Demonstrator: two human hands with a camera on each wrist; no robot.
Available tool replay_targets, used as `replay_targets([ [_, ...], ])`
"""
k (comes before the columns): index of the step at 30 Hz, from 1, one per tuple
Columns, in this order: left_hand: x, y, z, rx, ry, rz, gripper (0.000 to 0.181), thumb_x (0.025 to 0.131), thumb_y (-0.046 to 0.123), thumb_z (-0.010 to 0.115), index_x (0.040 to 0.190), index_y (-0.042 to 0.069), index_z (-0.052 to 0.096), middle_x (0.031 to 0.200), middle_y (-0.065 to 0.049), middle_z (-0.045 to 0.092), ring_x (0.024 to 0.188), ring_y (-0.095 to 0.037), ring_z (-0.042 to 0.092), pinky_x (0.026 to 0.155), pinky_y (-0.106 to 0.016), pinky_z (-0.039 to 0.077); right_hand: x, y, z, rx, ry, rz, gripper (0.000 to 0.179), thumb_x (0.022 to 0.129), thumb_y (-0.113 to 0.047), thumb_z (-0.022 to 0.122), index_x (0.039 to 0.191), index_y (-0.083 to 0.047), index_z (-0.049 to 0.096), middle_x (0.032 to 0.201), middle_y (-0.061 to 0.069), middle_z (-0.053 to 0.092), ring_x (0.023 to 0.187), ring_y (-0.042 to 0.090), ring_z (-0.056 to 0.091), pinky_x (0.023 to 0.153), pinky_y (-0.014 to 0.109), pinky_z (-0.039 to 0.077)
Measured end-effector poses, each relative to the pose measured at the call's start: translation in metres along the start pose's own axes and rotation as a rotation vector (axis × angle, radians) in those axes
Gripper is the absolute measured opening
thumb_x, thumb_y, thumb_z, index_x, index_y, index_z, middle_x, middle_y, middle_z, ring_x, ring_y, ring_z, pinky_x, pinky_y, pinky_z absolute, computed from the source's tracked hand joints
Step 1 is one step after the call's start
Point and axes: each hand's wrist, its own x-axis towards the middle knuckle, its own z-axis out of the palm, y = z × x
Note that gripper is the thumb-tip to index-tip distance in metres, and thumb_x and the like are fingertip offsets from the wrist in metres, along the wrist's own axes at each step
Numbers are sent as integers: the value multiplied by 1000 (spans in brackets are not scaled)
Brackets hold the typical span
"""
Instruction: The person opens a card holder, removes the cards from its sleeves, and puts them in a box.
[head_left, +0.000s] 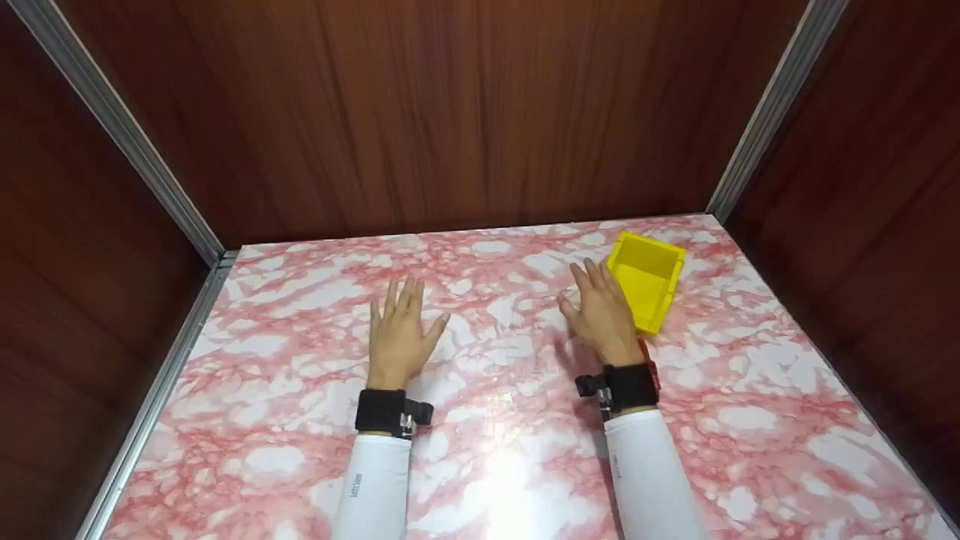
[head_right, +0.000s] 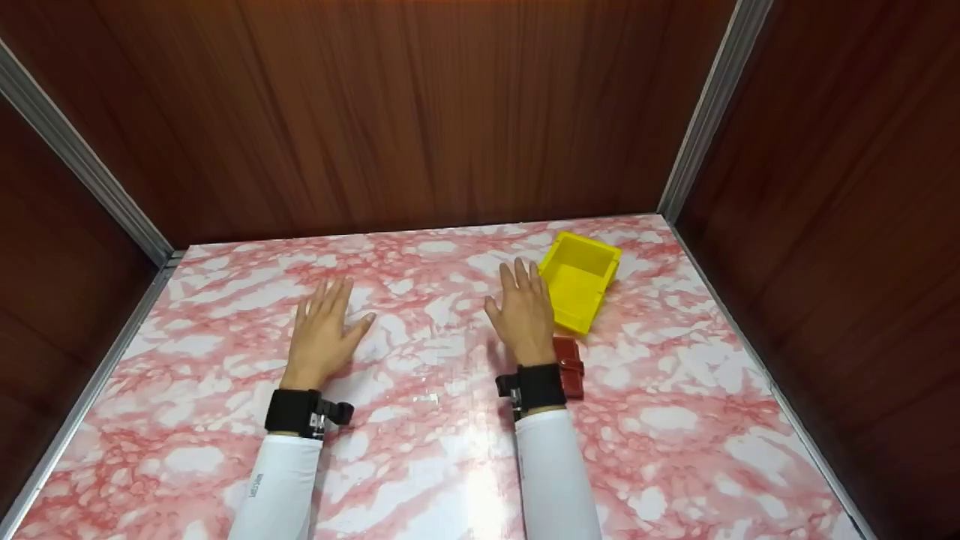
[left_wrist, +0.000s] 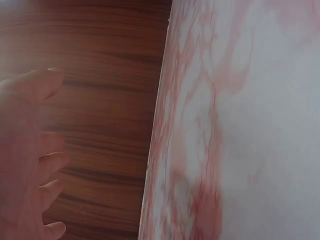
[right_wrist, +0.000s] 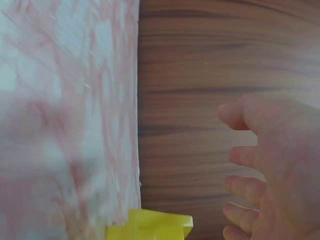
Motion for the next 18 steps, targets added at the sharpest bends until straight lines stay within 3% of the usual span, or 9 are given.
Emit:
replay_targets([
  [6, -1, 23, 11, -8, -17, 67, 80, 109, 58, 55, 170, 12, 35, 180, -10, 32, 171, -36, 21, 141, -66, 15, -7, 14, -14, 64, -50, 68, 61, 104, -24, 64, 157, 4, 51, 169, 29, 43, 160, 51, 37, 136, 61, 32],
  [12, -6, 51, 26, -16, -69, 171, 73, 109, 49, 60, 167, 9, 41, 176, -11, 39, 167, -37, 33, 138, -64, 27, -16, 22, -32, 146, -115, 158, 51, 105, -23, 61, 150, 2, 60, 149, 29, 65, 133, 45, 65, 118, 63, 52],
  [18, -13, 85, 40, -43, -70, 309, 62, 106, 37, 69, 157, 5, 55, 164, -15, 56, 155, -37, 52, 133, -54, 42, -20, 30, -52, 186, -205, 226, 39, 101, -23, 71, 132, 0, 75, 131, 23, 76, 115, 39, 70, 107, 56, 57],
])
